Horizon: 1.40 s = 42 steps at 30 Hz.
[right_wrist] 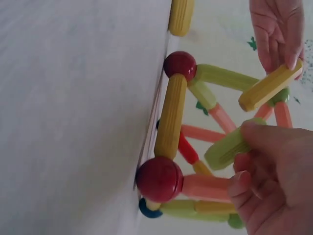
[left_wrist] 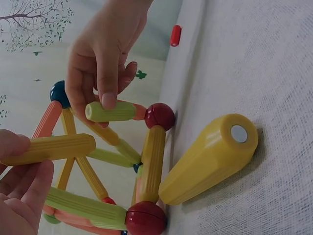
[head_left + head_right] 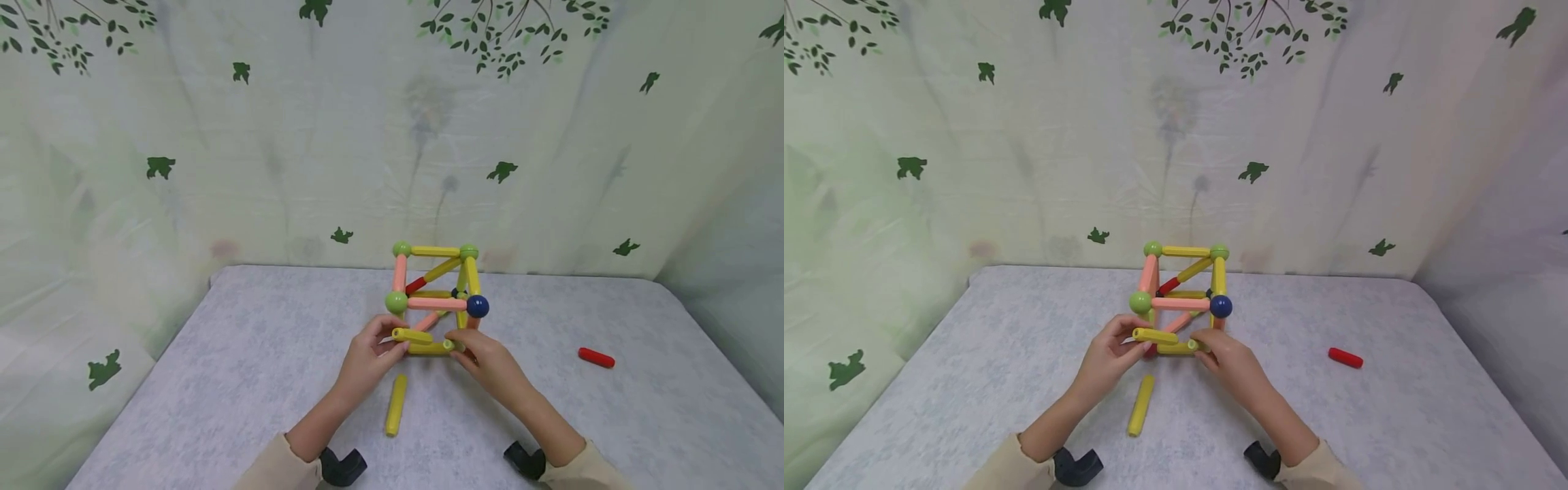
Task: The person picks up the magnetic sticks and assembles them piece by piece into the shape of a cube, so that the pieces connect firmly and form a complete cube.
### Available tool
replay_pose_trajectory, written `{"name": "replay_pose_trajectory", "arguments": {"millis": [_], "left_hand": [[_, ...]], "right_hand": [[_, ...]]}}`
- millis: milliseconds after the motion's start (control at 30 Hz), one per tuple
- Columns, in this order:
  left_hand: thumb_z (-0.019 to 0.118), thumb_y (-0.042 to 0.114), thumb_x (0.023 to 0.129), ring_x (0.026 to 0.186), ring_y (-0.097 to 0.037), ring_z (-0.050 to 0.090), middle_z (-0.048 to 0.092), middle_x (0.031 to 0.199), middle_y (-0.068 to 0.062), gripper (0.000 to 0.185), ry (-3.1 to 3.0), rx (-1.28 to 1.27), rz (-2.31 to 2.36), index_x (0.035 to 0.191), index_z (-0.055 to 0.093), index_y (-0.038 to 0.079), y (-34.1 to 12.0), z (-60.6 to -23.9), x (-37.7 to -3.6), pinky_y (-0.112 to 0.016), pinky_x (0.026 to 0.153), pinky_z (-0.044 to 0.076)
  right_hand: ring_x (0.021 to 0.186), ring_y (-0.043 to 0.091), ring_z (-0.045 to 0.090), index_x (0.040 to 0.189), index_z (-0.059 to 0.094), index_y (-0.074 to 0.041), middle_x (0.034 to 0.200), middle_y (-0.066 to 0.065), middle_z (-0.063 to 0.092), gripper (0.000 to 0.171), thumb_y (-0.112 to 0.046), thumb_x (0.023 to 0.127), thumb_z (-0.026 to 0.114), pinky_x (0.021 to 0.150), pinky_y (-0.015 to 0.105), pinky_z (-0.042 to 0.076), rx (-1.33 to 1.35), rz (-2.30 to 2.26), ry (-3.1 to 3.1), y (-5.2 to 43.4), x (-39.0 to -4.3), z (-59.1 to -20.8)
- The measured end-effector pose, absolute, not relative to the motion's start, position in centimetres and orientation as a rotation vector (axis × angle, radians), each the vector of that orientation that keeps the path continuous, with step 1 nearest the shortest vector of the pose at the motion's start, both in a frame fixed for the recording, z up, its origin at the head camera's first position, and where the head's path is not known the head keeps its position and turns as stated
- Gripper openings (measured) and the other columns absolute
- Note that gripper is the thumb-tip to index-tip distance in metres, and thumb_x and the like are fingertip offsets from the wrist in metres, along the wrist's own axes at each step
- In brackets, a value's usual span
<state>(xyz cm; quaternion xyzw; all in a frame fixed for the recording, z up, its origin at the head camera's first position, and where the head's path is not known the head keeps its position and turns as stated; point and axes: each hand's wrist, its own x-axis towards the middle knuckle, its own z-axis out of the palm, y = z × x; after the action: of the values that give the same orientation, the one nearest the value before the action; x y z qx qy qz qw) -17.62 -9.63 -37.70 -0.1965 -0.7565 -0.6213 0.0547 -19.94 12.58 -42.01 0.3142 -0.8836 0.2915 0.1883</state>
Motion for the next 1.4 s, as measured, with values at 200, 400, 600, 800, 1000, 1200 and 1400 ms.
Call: {"name": "replay_pose_trajectory", "arguments": {"millis": [200,400,600,800,1000,1200,1400], "left_hand": [[0.06,-0.007,0.082,0.103,-0.023,0.054,0.055,0.106,-0.013,0.027,-2.305,-0.596,-1.873,0.107,0.051,-0.001,-9.5,-37.8,-17.7,-0.029,0.079,0.047],[0.058,-0.008,0.083,0.103,-0.025,0.055,0.055,0.106,-0.017,0.025,-2.285,-0.681,-1.867,0.106,0.049,-0.006,-9.0,-37.8,-17.9,-0.034,0.078,0.048],[0.056,-0.009,0.083,0.104,-0.026,0.055,0.054,0.107,-0.021,0.025,-2.266,-0.73,-1.893,0.107,0.049,-0.007,-8.3,-38.0,-18.3,-0.035,0.076,0.049],[0.057,-0.005,0.084,0.1,-0.024,0.056,0.054,0.107,-0.018,0.027,-2.256,-0.733,-1.865,0.11,0.051,-0.003,-8.4,-39.5,-19.1,-0.035,0.077,0.048],[0.058,0.007,0.088,0.071,-0.018,0.056,0.052,0.104,-0.003,0.037,-2.384,-0.827,-1.602,0.124,0.051,0.012,-8.5,-41.0,-19.9,-0.024,0.058,0.048],[0.059,0.019,0.088,0.067,-0.015,0.054,0.058,0.102,0.0,0.032,-2.62,-0.758,-1.531,0.118,0.053,0.013,-8.1,-41.4,-19.7,-0.023,0.056,0.047],[0.062,0.015,0.086,0.069,-0.012,0.055,0.057,0.098,0.001,0.024,-2.618,-0.706,-1.559,0.109,0.06,0.01,-7.9,-41.8,-19.7,-0.024,0.059,0.048]], "right_hand": [[0.079,0.012,0.058,0.1,0.062,-0.007,0.091,0.0,0.062,0.025,-0.004,0.076,0.07,0.069,0.029,0.049,0.778,0.716,-2.603,11.5,-20.7,-42.4],[0.071,0.01,0.054,0.1,0.061,-0.008,0.088,-0.001,0.061,0.024,-0.006,0.077,0.069,0.066,0.029,0.048,0.686,0.749,-2.712,11.0,-20.9,-42.4],[0.068,0.008,0.052,0.102,0.061,-0.008,0.088,-0.001,0.061,0.026,-0.006,0.077,0.07,0.065,0.028,0.048,0.663,0.801,-2.724,10.9,-20.9,-42.4],[0.073,0.01,0.056,0.104,0.061,-0.007,0.09,0.001,0.063,0.028,-0.006,0.077,0.07,0.066,0.028,0.049,0.649,0.852,-2.728,10.9,-20.9,-42.4],[0.072,0.01,0.056,0.104,0.061,-0.005,0.091,0.002,0.063,0.028,-0.006,0.077,0.069,0.065,0.026,0.049,0.639,0.879,-2.731,10.9,-21.0,-42.6],[0.064,0.008,0.052,0.103,0.06,-0.006,0.085,0.0,0.061,0.026,-0.004,0.078,0.068,0.059,0.021,0.047,0.638,1.002,-2.735,11.0,-20.9,-42.7],[0.069,0.01,0.058,0.101,0.059,-0.007,0.088,0.002,0.062,0.024,-0.001,0.079,0.066,0.063,0.024,0.05,0.652,1.154,-2.739,11.2,-20.9,-42.7]]}}
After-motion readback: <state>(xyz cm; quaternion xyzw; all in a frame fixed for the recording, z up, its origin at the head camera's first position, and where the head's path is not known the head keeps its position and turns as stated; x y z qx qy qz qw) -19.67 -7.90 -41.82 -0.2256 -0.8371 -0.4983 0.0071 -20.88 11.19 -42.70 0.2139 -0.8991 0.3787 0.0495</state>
